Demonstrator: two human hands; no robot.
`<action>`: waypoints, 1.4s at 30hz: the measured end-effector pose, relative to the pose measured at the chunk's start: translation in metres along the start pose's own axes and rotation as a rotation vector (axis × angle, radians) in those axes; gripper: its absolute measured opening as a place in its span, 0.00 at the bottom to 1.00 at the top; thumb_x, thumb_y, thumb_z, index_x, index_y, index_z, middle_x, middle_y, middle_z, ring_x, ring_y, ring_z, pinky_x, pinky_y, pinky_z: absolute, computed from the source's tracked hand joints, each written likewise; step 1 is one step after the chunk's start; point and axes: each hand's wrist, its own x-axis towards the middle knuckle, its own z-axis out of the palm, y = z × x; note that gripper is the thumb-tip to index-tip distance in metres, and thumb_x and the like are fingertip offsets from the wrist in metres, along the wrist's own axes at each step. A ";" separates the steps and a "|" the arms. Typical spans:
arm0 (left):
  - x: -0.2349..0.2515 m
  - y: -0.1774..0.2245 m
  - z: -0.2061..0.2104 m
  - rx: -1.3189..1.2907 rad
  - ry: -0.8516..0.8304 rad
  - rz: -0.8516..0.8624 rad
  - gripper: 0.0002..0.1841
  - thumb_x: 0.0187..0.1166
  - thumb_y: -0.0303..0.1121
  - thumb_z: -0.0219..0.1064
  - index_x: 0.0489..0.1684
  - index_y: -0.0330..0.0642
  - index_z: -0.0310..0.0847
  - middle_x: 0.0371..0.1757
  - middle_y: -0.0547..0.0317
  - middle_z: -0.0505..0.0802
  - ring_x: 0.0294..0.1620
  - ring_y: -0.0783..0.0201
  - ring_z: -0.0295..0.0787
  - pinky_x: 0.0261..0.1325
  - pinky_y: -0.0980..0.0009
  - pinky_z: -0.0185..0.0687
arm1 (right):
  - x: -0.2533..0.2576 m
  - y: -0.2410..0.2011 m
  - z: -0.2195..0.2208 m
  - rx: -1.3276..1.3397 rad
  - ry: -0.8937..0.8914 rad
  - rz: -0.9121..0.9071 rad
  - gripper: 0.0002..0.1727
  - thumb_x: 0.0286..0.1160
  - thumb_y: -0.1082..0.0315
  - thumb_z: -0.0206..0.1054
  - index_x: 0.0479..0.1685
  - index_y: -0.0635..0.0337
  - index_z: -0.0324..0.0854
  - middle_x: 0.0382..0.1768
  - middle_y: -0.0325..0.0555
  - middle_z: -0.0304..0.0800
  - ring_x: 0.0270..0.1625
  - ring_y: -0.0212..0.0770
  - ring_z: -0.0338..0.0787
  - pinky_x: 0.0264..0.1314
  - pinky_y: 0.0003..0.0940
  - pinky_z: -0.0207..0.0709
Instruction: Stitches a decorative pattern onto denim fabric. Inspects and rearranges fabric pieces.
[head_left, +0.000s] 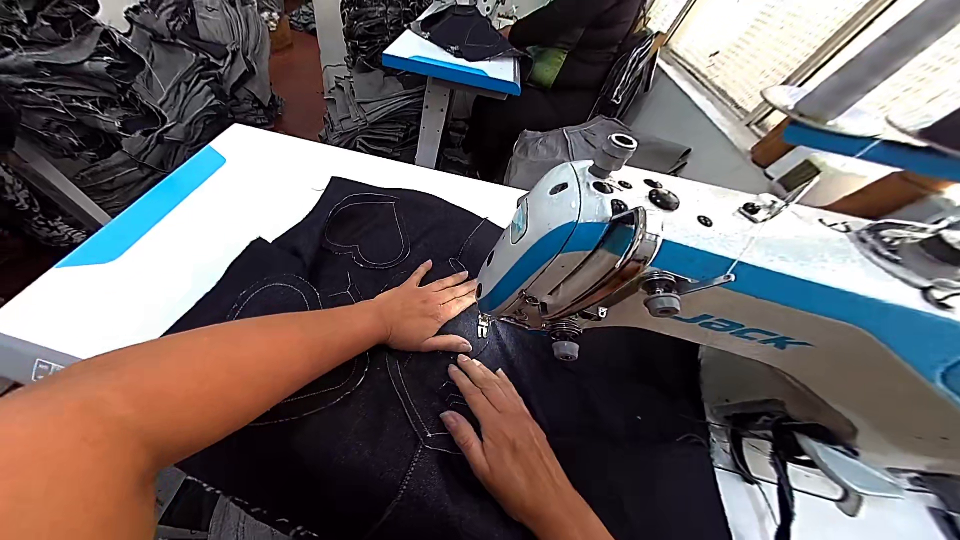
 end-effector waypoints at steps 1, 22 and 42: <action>-0.001 0.003 0.001 0.001 0.011 -0.033 0.44 0.86 0.65 0.47 0.91 0.37 0.58 0.94 0.48 0.62 0.97 0.48 0.46 0.88 0.26 0.29 | 0.001 0.007 -0.003 0.020 -0.025 -0.016 0.38 0.90 0.39 0.40 0.71 0.58 0.84 0.76 0.48 0.84 0.81 0.47 0.80 0.85 0.55 0.68; -0.015 0.025 -0.020 -0.019 0.003 -0.191 0.32 0.91 0.54 0.52 0.77 0.34 0.77 0.82 0.38 0.78 0.90 0.37 0.62 0.85 0.27 0.51 | 0.026 -0.023 -0.085 -0.139 -0.029 -0.049 0.21 0.85 0.50 0.58 0.45 0.53 0.93 0.44 0.42 0.97 0.50 0.44 0.96 0.50 0.46 0.90; -0.030 -0.008 0.012 -0.027 0.116 0.272 0.27 0.94 0.46 0.41 0.84 0.47 0.73 0.85 0.59 0.79 0.91 0.57 0.64 0.92 0.45 0.50 | 0.007 0.020 -0.002 -0.119 -0.030 -0.094 0.42 0.85 0.31 0.43 0.73 0.59 0.81 0.76 0.52 0.82 0.83 0.47 0.77 0.86 0.46 0.67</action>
